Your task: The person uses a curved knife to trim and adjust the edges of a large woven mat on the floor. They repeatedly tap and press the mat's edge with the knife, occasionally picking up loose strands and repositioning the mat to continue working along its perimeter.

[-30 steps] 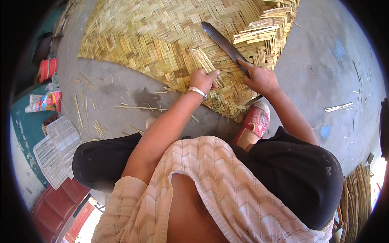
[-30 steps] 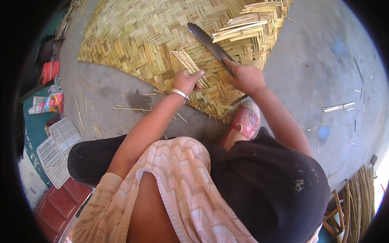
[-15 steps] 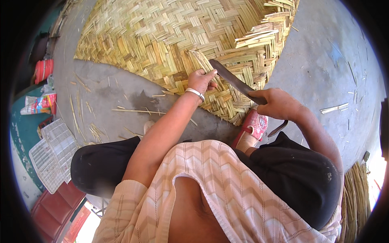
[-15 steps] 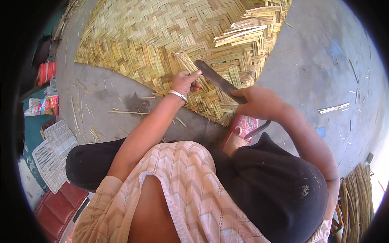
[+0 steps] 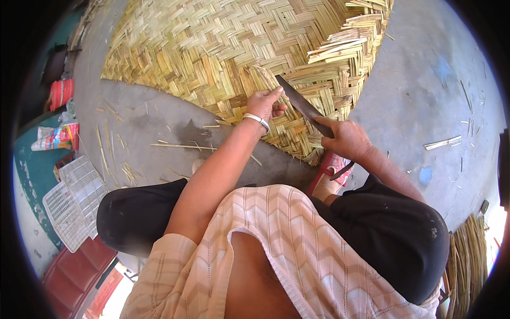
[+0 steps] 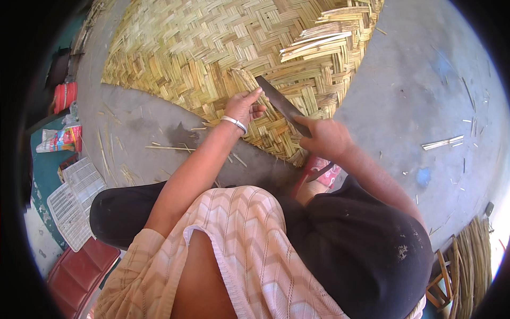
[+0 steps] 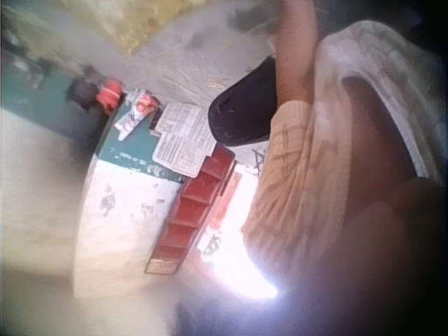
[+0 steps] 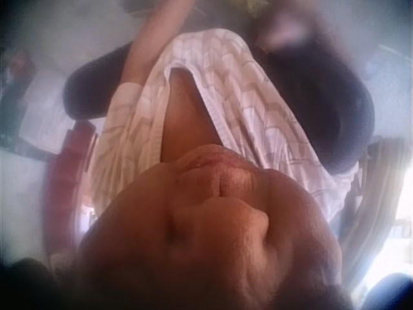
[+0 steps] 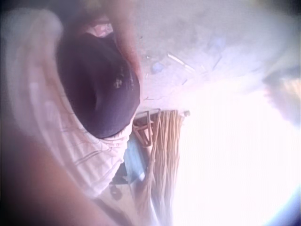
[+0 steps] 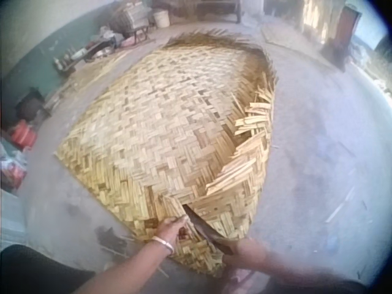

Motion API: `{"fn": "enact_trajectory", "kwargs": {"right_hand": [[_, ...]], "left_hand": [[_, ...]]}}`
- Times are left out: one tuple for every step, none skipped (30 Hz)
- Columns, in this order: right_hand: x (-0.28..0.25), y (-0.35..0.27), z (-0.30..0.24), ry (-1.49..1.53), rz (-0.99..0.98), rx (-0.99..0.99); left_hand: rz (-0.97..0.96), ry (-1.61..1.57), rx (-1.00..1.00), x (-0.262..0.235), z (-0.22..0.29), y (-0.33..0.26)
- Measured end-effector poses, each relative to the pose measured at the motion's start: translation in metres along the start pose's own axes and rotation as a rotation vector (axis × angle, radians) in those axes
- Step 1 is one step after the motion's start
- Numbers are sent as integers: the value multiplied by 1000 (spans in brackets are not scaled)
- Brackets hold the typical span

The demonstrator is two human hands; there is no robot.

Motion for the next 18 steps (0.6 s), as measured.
{"fn": "enact_trajectory", "kwargs": {"right_hand": [[2,3,0,9,26,-25],[2,6,0,8,51,-38],[3,9,3,-1,51,-26],[0,15,1,-20,80,-66],[-2,21,2,-46,85,-82],[-5,24,0,-72,119,-118],[-3,25,2,-68,87,-91],[-3,26,2,-65,83,-81],[-3,27,3,-67,79,-71],[-3,27,2,-69,73,-66],[-2,26,2,-70,68,-60],[-3,26,2,-69,75,-60],[-2,26,1,-68,68,-54],[-2,26,1,-68,70,-53],[-2,26,1,-72,67,-49],[-2,26,0,-75,64,-48],[-2,26,0,-81,59,-43],[-1,26,0,-87,53,-38]], "left_hand": [[14,19,-10,0,1,0],[27,37,-22,0,2,-1],[39,54,-33,1,3,-2],[47,66,-45,2,4,-3],[55,77,-57,3,4,-4],[65,89,-69,4,4,-6],[62,91,-104,5,2,-8],[58,94,-140,6,0,-9],[46,90,-152,7,0,-11],[44,86,-207,7,-3,-11],[38,80,-240,7,-5,-11],[30,80,-289,8,-8,-10],[42,89,-289,7,-6,-8],[51,101,-307,6,-5,-4],[72,102,-317,6,-5,0],[117,70,-265,5,0,5],[116,67,-237,6,1,8],[136,61,-191,7,3,10]]}}
Point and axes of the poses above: each hand's wrist, its own y-axis towards the middle knuckle, its own x-axis out of the palm, z = x × y, the point moved 7 cm from there along y, towards the middle knuckle, and after that the axes turned 13 degrees about -x, right-handed, at the moved point
